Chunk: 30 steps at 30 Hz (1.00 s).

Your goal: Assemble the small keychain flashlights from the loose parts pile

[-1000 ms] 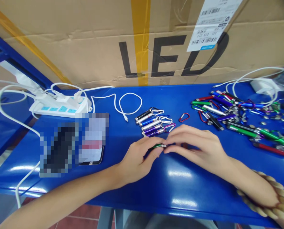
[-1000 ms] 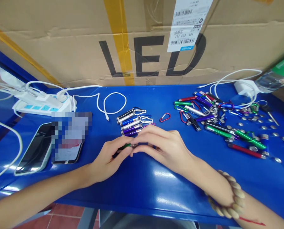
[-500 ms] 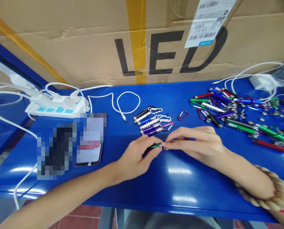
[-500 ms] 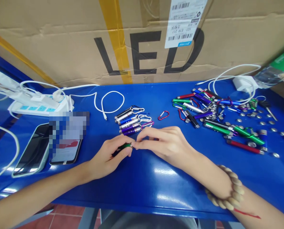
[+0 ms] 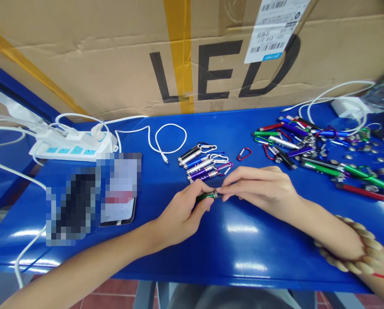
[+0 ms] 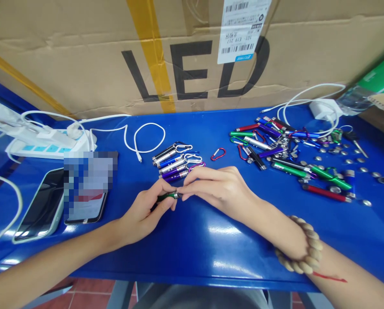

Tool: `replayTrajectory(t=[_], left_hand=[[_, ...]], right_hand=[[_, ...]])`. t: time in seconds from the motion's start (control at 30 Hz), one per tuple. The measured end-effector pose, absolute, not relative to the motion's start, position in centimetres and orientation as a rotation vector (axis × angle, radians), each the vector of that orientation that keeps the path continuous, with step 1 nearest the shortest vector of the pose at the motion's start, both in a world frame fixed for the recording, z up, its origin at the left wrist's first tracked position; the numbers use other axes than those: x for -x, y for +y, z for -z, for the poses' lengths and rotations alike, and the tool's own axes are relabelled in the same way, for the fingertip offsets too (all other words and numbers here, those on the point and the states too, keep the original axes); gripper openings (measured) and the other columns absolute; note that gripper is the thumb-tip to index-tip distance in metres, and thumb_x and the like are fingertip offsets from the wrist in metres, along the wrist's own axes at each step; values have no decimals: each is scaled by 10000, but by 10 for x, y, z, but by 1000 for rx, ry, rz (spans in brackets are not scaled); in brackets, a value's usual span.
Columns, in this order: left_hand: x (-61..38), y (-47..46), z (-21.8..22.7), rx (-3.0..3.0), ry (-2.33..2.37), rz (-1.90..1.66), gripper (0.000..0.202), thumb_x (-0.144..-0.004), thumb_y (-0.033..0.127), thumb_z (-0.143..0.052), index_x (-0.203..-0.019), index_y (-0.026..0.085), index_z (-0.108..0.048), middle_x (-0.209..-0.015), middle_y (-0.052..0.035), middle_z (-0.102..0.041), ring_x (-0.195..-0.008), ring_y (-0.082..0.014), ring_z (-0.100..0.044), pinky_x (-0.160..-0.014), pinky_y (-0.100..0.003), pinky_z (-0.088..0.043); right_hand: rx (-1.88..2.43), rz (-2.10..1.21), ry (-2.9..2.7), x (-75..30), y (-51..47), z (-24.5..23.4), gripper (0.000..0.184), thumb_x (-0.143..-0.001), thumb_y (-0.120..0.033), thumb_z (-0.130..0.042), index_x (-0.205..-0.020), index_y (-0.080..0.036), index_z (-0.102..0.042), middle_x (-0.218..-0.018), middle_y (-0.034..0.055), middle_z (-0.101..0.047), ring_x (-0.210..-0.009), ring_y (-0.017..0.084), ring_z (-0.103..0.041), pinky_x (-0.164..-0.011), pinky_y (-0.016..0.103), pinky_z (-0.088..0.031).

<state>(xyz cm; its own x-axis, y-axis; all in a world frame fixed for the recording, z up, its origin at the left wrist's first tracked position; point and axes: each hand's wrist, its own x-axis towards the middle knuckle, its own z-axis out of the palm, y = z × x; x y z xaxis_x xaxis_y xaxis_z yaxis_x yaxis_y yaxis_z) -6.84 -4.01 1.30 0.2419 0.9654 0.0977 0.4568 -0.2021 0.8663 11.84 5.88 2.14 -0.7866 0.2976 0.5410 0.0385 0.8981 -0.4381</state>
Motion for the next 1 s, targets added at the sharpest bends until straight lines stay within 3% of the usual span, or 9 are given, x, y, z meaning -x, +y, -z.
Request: replayTrajectory(t=[0.13,0.3,0.47,0.6,0.77,1.0], left_hand=[[69,-40,-10,-1791,1318,-882,71,-913,170,-399,-876,171,-460,-701,5,-574,-618,-118,-533,-603,-233,-416],[69,-41,-9,-1818,1315,-906,75,-905,160,-413,-879,173,-482,-713,-4,-588,-648,-129,-577,-617,-233,-449],[69,-42,-6,-1868,1308,-931,78,-895,148,-438,-862,181,-501,-803,-32,-629,-748,-149,-622,-697,-251,-491],[69,-42,-3,-1935,1297,-966,88,-883,116,-458,-851,181,-508,-858,-39,-640,-823,-152,-625,-751,-252,-494],[70,-42,-2,-2030,1297,-959,104,-886,99,-461,-842,168,-525,-808,-30,-640,-758,-142,-606,-695,-239,-483],[69,-41,0,-2095,1338,-1009,116,-882,100,-474,-807,162,-538,-761,-31,-651,-698,-152,-580,-643,-260,-478]], right_hand=[[218,-580,-2430,-118,57,-21,169,-895,-159,-499,-926,-178,-664,-838,17,-669,-674,61,-627,-537,161,-429],[291,-631,-2440,-116,55,-19,134,-868,-216,-554,-832,-212,-683,-835,-5,-673,-667,59,-626,-520,157,-410],[401,-884,-2380,-111,53,-18,182,-846,-283,-579,-741,-211,-710,-768,4,-683,-696,98,-634,-601,185,-459],[574,-1064,-2371,-109,53,-18,199,-792,-352,-635,-672,-219,-722,-696,-3,-676,-626,103,-605,-545,203,-417],[772,-1209,-2375,-107,53,-21,234,-705,-429,-693,-612,-216,-722,-624,-12,-646,-527,84,-531,-465,211,-342],[836,-1325,-2304,-103,50,-25,190,-689,-385,-716,-625,-206,-722,-609,-12,-638,-506,74,-498,-452,206,-345]])
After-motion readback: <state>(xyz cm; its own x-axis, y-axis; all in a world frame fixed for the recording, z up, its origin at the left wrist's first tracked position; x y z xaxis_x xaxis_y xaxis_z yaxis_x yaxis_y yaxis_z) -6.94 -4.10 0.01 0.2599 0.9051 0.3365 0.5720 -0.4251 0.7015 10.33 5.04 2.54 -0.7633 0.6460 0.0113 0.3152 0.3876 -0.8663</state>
